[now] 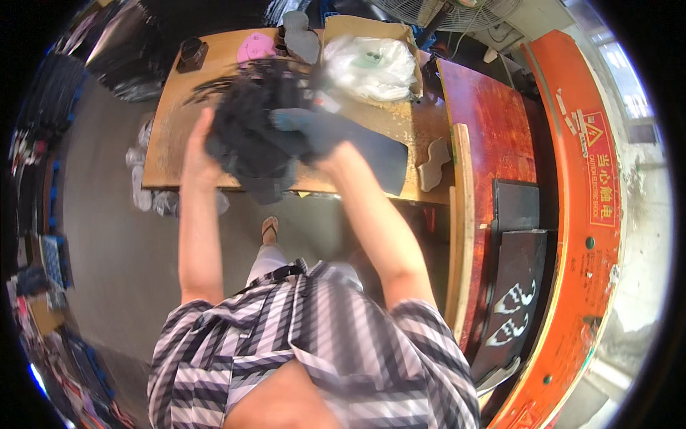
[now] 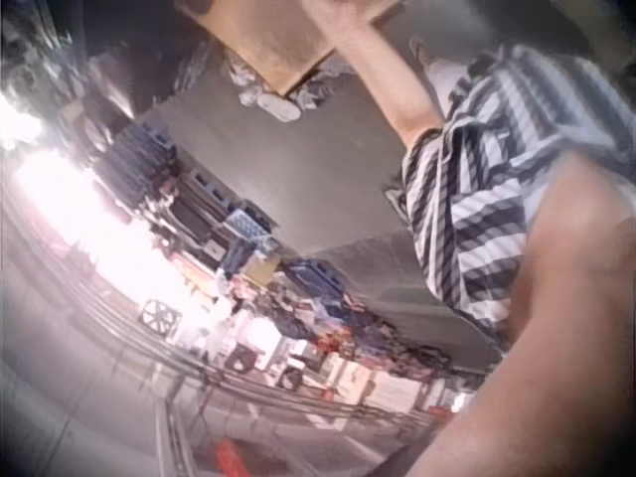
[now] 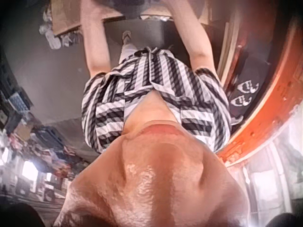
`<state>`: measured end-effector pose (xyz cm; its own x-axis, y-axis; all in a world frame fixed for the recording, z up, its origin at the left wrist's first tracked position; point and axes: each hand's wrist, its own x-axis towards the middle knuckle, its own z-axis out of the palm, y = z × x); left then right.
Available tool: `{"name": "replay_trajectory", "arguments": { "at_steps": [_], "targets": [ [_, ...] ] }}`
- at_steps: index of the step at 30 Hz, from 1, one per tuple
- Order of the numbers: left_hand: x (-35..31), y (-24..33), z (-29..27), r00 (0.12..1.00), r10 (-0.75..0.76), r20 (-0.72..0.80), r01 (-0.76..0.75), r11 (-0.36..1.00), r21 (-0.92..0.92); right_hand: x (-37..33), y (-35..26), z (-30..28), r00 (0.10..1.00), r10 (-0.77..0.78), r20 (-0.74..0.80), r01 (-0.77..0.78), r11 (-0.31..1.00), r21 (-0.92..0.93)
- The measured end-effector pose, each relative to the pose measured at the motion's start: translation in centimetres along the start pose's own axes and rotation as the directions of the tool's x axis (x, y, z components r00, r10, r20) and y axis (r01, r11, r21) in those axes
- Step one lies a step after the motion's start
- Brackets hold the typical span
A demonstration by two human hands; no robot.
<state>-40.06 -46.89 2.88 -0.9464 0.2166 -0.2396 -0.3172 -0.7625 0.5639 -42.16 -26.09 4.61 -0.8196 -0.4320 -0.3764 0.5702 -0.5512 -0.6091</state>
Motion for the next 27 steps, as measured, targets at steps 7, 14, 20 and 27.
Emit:
{"name": "replay_trajectory", "arguments": {
  "at_steps": [7, 14, 20, 27],
  "targets": [
    [2.1, 11.7, -19.9, 0.937, 0.204, -0.285, -0.109, 0.942, 0.318, 19.8, 15.5, 5.7, 0.961, 0.262, -0.092, -0.268, 0.962, -0.054],
    [-3.8, 5.9, -34.2, 0.655, 0.185, -0.732, 0.228, 0.876, 0.426, 18.2, 25.1, -1.0, 0.876, 0.282, -0.39, -0.411, 0.861, -0.299],
    [-3.9, 1.3, -32.7, 0.582, 0.576, -0.575, 0.096, 0.653, 0.751, 0.6, 16.8, -8.1, 0.82, 0.068, -0.568, -0.371, 0.82, -0.437],
    [-1.3, -5.8, -14.2, 0.935, 0.311, 0.171, -0.26, 0.271, 0.927, -24.4, 12.0, -9.9, 0.339, -0.545, -0.767, -0.171, 0.766, -0.62]
  ]
}}
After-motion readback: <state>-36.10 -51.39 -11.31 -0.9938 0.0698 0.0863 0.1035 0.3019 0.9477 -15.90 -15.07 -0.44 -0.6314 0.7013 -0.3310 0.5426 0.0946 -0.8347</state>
